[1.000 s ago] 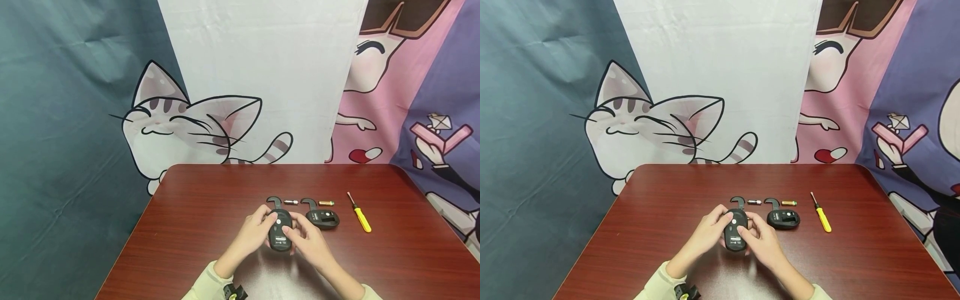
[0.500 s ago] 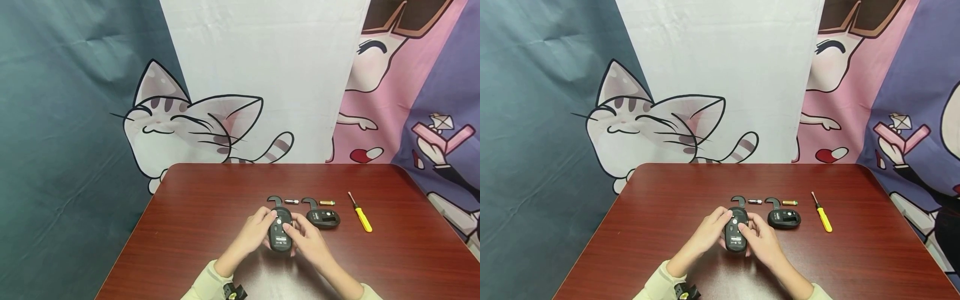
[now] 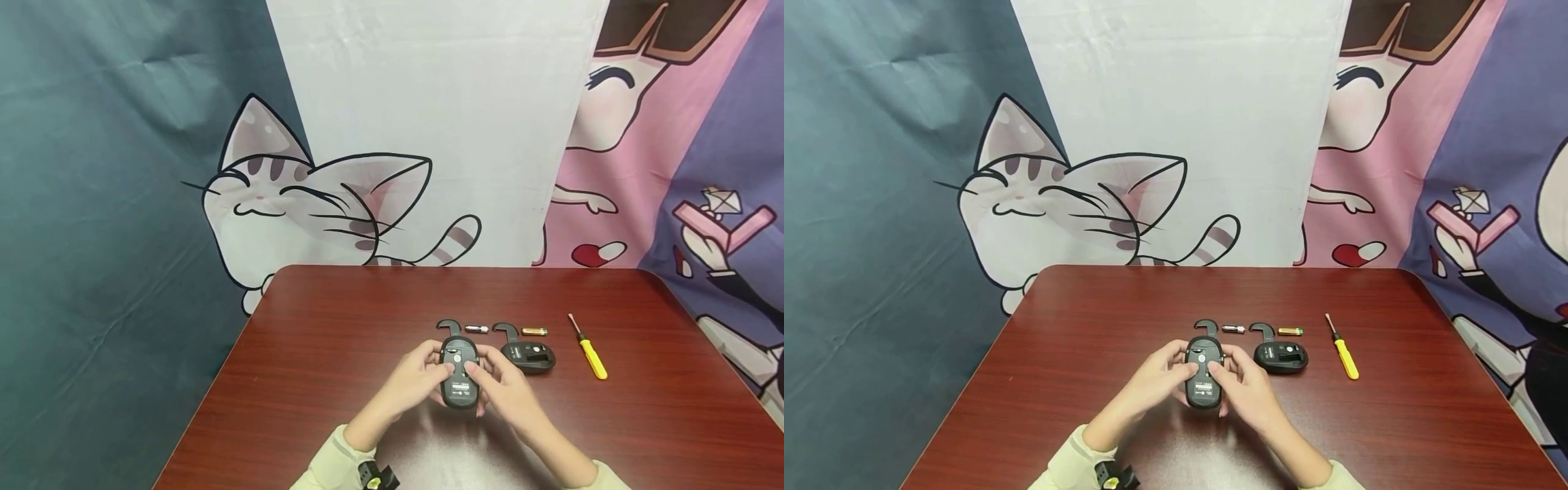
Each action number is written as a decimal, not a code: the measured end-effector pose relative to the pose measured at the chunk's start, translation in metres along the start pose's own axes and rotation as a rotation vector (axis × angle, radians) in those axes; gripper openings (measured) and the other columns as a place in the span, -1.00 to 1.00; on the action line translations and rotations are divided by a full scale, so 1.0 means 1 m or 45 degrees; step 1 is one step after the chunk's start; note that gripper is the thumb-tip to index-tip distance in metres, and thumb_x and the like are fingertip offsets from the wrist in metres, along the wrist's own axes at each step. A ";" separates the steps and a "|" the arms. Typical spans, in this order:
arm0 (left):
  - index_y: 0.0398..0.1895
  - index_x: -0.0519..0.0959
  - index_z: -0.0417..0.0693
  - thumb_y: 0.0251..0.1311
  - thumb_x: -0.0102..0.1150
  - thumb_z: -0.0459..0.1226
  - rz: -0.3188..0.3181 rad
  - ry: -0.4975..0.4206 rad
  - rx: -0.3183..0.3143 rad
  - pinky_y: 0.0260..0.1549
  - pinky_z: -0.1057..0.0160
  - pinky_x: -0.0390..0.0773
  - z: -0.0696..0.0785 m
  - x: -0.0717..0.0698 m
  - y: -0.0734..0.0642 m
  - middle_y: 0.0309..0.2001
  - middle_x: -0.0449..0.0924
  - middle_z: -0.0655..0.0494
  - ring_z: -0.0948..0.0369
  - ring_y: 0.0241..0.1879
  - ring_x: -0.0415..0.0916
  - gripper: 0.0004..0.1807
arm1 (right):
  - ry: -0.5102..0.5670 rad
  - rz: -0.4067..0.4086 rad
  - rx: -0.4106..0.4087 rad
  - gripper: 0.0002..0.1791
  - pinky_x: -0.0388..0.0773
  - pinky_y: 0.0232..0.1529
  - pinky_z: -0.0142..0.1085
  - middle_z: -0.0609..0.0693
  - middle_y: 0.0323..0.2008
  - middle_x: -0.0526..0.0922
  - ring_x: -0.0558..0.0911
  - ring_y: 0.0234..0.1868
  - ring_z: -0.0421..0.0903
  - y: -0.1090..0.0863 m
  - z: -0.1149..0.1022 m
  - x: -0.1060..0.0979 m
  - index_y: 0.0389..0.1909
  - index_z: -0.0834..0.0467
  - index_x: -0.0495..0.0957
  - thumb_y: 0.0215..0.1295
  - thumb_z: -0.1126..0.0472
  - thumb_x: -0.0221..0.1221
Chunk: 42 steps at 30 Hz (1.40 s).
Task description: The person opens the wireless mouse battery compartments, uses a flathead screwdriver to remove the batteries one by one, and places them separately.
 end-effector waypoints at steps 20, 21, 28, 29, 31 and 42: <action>0.18 0.47 -0.31 0.32 0.18 -0.29 -0.010 0.010 0.000 -0.46 -0.16 0.77 0.001 -0.005 -0.004 -0.24 0.67 -0.01 0.20 -0.47 0.65 -0.59 | -0.235 -0.052 -0.104 -0.61 0.72 -0.36 -0.23 0.15 -0.09 0.63 0.62 -0.32 -0.18 0.019 -0.016 -0.018 0.21 0.15 0.55 0.43 0.12 0.23; 0.18 0.47 -0.32 0.32 0.18 -0.29 -0.012 0.012 0.002 -0.47 -0.12 0.78 0.002 -0.005 -0.004 -0.24 0.67 0.00 0.20 -0.47 0.65 -0.58 | -0.240 -0.065 -0.109 -0.62 0.72 -0.36 -0.24 0.15 -0.08 0.63 0.62 -0.32 -0.18 0.020 -0.017 -0.019 0.20 0.15 0.55 0.43 0.12 0.23; 0.19 0.47 -0.33 0.33 0.17 -0.29 -0.023 0.016 0.010 -0.51 0.02 0.79 0.003 -0.007 -0.006 -0.23 0.67 -0.02 0.23 -0.48 0.65 -0.58 | -0.266 -0.108 -0.063 -0.62 0.69 -0.40 -0.31 0.15 -0.04 0.62 0.61 -0.35 -0.14 0.028 -0.022 -0.017 0.14 0.16 0.59 0.40 0.07 0.27; 0.19 0.47 -0.33 0.33 0.17 -0.30 -0.023 0.017 0.009 -0.52 0.05 0.79 0.003 -0.007 -0.006 -0.23 0.67 -0.02 0.23 -0.47 0.65 -0.58 | -0.270 -0.112 -0.054 -0.61 0.68 -0.42 -0.31 0.15 -0.05 0.63 0.60 -0.38 -0.14 0.029 -0.022 -0.017 0.13 0.16 0.59 0.39 0.07 0.28; 0.20 0.46 -0.33 0.33 0.17 -0.30 -0.026 0.018 0.010 -0.52 0.05 0.79 0.003 -0.008 -0.006 -0.23 0.67 -0.02 0.23 -0.46 0.65 -0.57 | -0.280 -0.118 -0.047 -0.62 0.68 -0.44 -0.30 0.13 -0.09 0.63 0.58 -0.41 -0.13 0.031 -0.022 -0.016 0.11 0.17 0.60 0.37 0.08 0.29; 0.19 0.47 -0.35 0.32 0.18 -0.30 0.000 0.043 0.005 -0.40 -0.29 0.72 -0.002 -0.012 -0.006 -0.24 0.66 -0.01 0.23 -0.46 0.64 -0.57 | -0.316 -0.108 -0.079 -0.67 0.68 -0.48 -0.25 0.08 -0.22 0.59 0.58 -0.34 -0.18 0.037 -0.025 -0.013 0.01 0.19 0.61 0.31 0.13 0.35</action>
Point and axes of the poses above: each hand's wrist, its own y-axis towards the middle knuckle, its own x-axis out of the palm, z = x × y, the point moved 3 cm from there along y, towards the middle knuckle
